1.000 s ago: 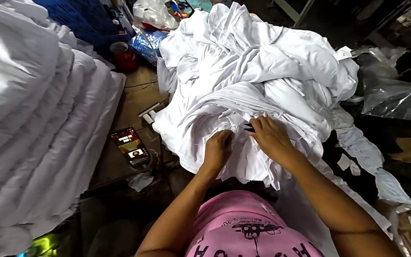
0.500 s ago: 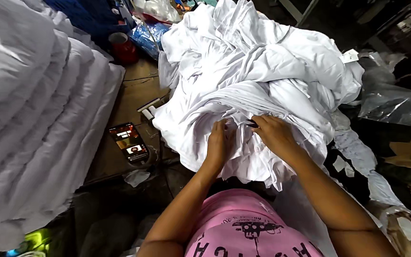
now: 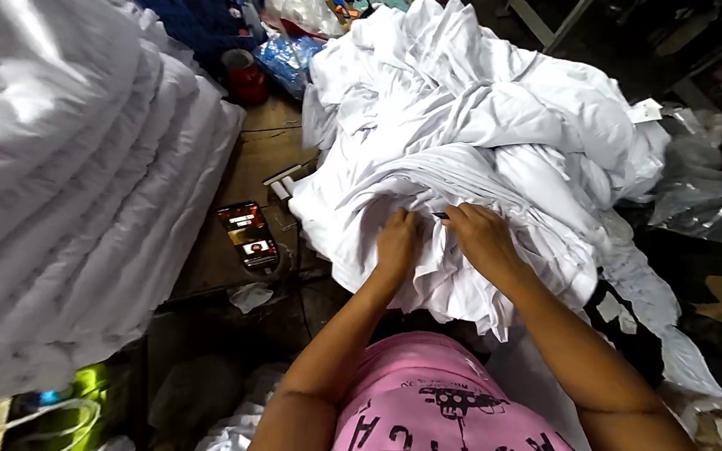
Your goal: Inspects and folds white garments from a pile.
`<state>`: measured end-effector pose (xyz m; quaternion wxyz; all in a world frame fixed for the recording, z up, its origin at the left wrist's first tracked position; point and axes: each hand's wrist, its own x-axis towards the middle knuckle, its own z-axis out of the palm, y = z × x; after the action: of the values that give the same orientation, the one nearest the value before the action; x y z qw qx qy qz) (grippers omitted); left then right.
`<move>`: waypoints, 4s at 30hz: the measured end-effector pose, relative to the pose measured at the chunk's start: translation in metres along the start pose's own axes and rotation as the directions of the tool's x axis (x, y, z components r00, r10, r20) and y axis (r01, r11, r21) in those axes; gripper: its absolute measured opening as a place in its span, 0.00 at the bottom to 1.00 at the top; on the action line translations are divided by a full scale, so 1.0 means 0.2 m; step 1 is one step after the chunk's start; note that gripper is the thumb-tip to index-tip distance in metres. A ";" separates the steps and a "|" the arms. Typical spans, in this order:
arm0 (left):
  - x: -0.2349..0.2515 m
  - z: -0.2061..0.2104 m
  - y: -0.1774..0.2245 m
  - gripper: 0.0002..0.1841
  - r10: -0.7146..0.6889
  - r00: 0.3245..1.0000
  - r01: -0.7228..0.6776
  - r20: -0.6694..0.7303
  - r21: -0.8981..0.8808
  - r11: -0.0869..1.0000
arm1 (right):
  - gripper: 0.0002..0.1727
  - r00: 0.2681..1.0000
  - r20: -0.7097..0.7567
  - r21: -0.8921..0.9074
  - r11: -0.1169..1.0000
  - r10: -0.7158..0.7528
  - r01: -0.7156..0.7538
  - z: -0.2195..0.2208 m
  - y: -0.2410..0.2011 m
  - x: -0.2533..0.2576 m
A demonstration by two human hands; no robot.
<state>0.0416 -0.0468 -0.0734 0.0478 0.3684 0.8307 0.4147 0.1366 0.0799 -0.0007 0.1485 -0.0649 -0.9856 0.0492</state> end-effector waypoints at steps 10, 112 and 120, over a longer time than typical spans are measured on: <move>0.04 0.02 0.01 0.14 -0.067 0.997 0.068 0.044 -0.022 0.997 | 0.16 0.999 0.017 0.080 0.995 0.051 -0.052 -0.02 0.00 0.00; -0.15 -0.08 0.10 0.07 0.015 0.993 0.067 0.120 -0.647 0.760 | 0.09 0.996 0.075 -0.055 0.998 -0.040 0.044 -0.02 0.03 -0.07; -0.02 0.02 0.03 0.10 0.202 0.959 -0.222 -0.200 -0.079 0.972 | 0.09 0.999 0.049 0.007 1.000 0.005 -0.006 -0.06 0.07 -0.06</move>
<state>0.0493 -0.0443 -0.0733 -0.0584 0.4110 0.7652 0.4920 0.1530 0.0925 0.0063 0.1246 -0.0659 -0.9885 0.0545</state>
